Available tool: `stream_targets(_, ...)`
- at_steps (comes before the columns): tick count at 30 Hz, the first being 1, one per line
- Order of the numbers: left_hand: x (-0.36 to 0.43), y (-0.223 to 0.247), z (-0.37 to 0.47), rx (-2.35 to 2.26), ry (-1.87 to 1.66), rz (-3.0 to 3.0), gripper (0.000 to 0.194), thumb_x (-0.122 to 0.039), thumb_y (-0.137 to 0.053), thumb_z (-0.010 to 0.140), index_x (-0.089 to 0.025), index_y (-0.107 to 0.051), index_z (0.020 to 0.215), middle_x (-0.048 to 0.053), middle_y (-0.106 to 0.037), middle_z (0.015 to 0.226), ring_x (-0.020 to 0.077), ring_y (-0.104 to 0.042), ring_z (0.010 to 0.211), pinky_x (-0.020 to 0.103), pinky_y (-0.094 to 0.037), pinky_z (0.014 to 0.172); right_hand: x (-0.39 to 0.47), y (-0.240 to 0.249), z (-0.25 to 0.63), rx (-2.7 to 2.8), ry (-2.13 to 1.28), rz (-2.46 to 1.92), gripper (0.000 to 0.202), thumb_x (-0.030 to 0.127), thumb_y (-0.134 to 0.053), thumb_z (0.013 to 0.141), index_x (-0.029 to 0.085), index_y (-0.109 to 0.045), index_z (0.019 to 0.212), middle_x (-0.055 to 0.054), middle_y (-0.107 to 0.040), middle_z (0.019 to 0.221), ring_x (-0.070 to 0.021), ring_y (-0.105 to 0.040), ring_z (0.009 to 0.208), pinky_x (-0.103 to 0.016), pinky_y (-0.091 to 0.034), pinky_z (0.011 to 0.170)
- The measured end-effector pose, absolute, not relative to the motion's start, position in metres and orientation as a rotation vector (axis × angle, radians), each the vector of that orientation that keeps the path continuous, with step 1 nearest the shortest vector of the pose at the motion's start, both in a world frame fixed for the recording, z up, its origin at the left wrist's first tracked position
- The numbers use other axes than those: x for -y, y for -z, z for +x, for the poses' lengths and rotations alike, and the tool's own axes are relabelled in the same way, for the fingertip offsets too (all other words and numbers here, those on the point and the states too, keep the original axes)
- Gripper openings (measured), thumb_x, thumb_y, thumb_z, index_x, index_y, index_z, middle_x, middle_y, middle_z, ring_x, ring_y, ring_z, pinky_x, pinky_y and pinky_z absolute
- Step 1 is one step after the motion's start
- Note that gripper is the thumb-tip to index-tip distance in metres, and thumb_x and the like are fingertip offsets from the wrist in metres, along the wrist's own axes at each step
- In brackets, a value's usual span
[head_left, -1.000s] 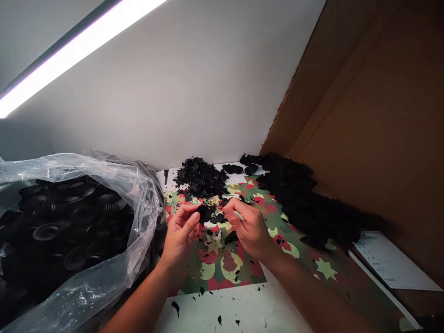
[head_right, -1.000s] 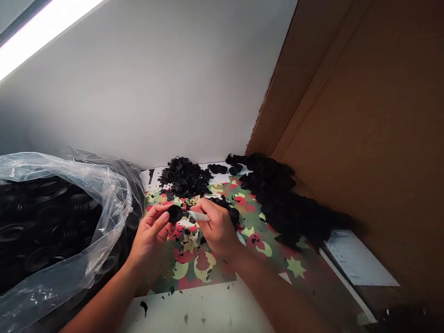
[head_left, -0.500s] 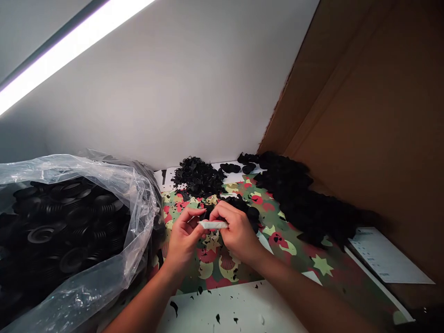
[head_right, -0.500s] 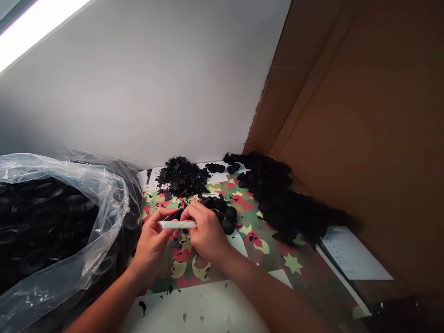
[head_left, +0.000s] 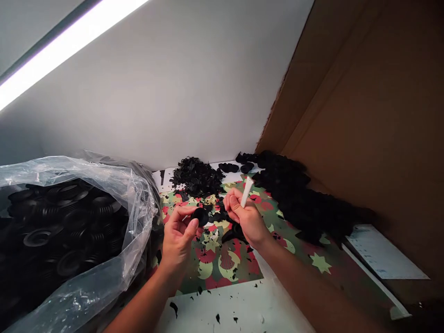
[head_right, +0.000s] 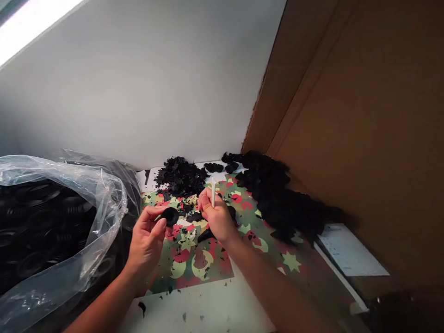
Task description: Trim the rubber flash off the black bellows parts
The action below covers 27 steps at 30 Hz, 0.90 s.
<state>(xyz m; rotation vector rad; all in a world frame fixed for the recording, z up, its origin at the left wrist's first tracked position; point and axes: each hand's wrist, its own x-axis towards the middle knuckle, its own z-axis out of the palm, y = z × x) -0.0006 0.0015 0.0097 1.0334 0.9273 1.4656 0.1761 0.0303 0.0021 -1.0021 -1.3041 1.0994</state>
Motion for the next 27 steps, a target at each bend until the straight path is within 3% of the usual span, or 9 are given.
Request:
stream_targets(3,-0.003,-0.011,-0.001,-0.925,-1.422,0.971,0.028,-0.039,-0.088,0.069,-0.021,-0.072,0.084,0.0,-0.066,0.087,0.0086,-0.057,0.059,0.019,-0.049,0.054,-0.025,-0.01,0.178,1.406,-0.965,-1.027,0.038,0.048,-0.049,0.097,0.022,-0.049,0.07,0.003,-0.047,0.065,-0.012,-0.04,0.054,-0.024,-0.035,0.049)
stream_targets(7,-0.004,-0.012,0.001,-0.922,-1.384,0.943,0.027,-0.038,-0.085,0.071,-0.021,-0.07,0.084,-0.001,-0.067,0.08,0.0086,-0.055,0.055,0.02,-0.046,0.051,-0.019,-0.016,0.176,1.513,-0.7,-1.091,0.01,0.03,-0.06,0.093,0.022,-0.064,0.088,-0.003,-0.063,0.084,-0.0173,-0.06,0.075,-0.027,-0.049,0.065)
stream_targets(12,-0.004,-0.009,0.001,-0.947,-1.36,0.958,0.029,-0.04,-0.085,0.071,-0.02,-0.069,0.084,-0.001,-0.066,0.077,0.0094,-0.055,0.054,0.021,-0.045,0.05,-0.015,-0.02,0.171,1.632,-0.77,-1.016,0.014,0.024,-0.066,0.09,0.021,-0.065,0.076,-0.001,-0.062,0.077,-0.016,-0.059,0.07,-0.027,-0.05,0.064)
stream_targets(16,-0.004,-0.007,0.0,-0.966,-1.353,0.98,0.033,-0.042,-0.088,0.067,-0.02,-0.07,0.085,-0.003,-0.061,0.075,0.0093,-0.055,0.053,0.021,-0.046,0.051,-0.013,-0.021,0.171,1.75,-0.744,-0.918,0.015,0.02,-0.062,0.093,0.021,-0.072,0.082,-0.002,-0.063,0.081,-0.0158,-0.062,0.073,-0.027,-0.053,0.065)
stream_targets(22,-0.006,-0.006,-0.001,-1.006,-1.315,0.931,0.037,-0.044,-0.088,0.066,-0.018,-0.067,0.084,-0.005,-0.059,0.069,0.0063,-0.05,0.048,0.018,-0.04,0.047,-0.014,-0.016,0.175,2.038,-0.403,-0.781,0.021,0.021,-0.054,0.099,0.022,-0.075,0.097,-0.005,-0.069,0.087,-0.0146,-0.065,0.07,-0.024,-0.052,0.061)
stream_targets(27,-0.007,-0.006,0.0,-1.005,-1.324,0.922,0.042,-0.045,-0.091,0.062,-0.017,-0.066,0.081,-0.005,-0.059,0.067,0.0047,-0.048,0.046,0.017,-0.039,0.045,-0.011,-0.012,0.171,2.149,-0.062,-0.821,0.024,0.013,-0.05,0.097,0.02,-0.069,0.085,-0.002,-0.066,0.072,-0.0128,-0.058,0.059,-0.024,-0.043,0.053)
